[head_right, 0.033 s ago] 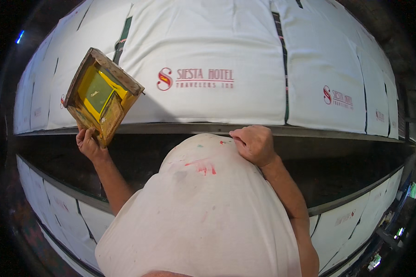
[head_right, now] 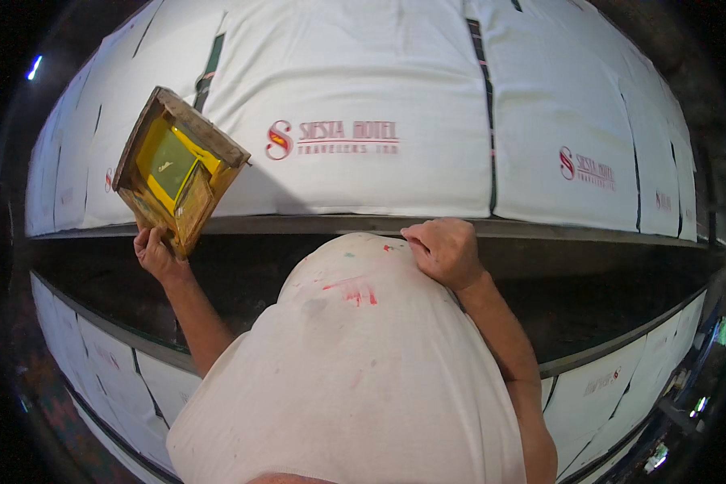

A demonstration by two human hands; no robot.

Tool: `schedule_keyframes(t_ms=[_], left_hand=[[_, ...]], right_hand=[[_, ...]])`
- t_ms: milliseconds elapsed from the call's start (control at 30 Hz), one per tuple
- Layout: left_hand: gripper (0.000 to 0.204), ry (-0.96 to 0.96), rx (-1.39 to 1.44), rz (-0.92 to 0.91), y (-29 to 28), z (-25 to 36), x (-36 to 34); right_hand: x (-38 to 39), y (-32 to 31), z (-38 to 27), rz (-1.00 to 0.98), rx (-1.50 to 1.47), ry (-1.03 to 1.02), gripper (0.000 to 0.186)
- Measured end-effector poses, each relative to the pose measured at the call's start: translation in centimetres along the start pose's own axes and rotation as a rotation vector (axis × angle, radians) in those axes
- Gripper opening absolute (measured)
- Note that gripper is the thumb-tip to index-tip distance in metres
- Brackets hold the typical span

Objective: The person repeatedly uses a wooden block with a yellow ink pad to stamp a logo onto white fabric laid on a table. The person aligns the block, presses it onto the fabric, lifts it, and repeats the process across multiple sections of the fabric.

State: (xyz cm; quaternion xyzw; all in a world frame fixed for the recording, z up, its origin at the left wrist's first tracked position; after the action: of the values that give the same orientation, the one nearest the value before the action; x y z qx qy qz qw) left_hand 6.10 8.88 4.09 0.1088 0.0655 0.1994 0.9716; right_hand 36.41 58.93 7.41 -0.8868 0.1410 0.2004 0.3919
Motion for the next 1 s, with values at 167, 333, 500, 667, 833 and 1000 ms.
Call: schedule_keyframes(t_ms=[167,333,500,667,833,1000], left_hand=[[0.030,-0.029,0.080,-0.201,4.1,2.7,7.9],[0.024,-0.057,0.051,-0.213,7.2,6.4,12.1],[0.027,-0.087,0.052,-0.306,5.6,7.8,12.3],[0.032,-0.097,0.022,-0.333,9.7,10.4,14.1],[0.031,-0.157,0.060,-0.341,13.0,6.5,13.4],[0.030,-0.187,0.070,-0.371,14.7,2.5,12.7]], right_hand=[[3.7,-7.6,4.5,0.105,-0.026,-0.056,0.018],[4.6,-10.1,2.7,0.101,-0.033,-0.033,0.019],[6.0,-10.2,1.6,0.177,-0.074,-0.056,0.022],[7.9,-11.2,0.9,0.234,-0.031,-0.008,0.021],[8.3,-13.8,0.5,0.143,0.107,0.073,0.017],[8.4,-13.3,0.9,0.119,0.194,0.178,0.024]])
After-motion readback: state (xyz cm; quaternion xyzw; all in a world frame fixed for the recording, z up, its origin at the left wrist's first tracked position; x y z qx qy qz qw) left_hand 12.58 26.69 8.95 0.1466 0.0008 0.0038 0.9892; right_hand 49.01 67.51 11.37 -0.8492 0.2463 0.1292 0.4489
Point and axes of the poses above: each hand's wrist, its own x-axis away from the middle knuckle, its own y-axis out of the palm, z = x × y, the point moved 2 cm from there along -x, towards the middle knuckle, and after that the axes turned 2 degrees about -x, right-handed, at the moved point
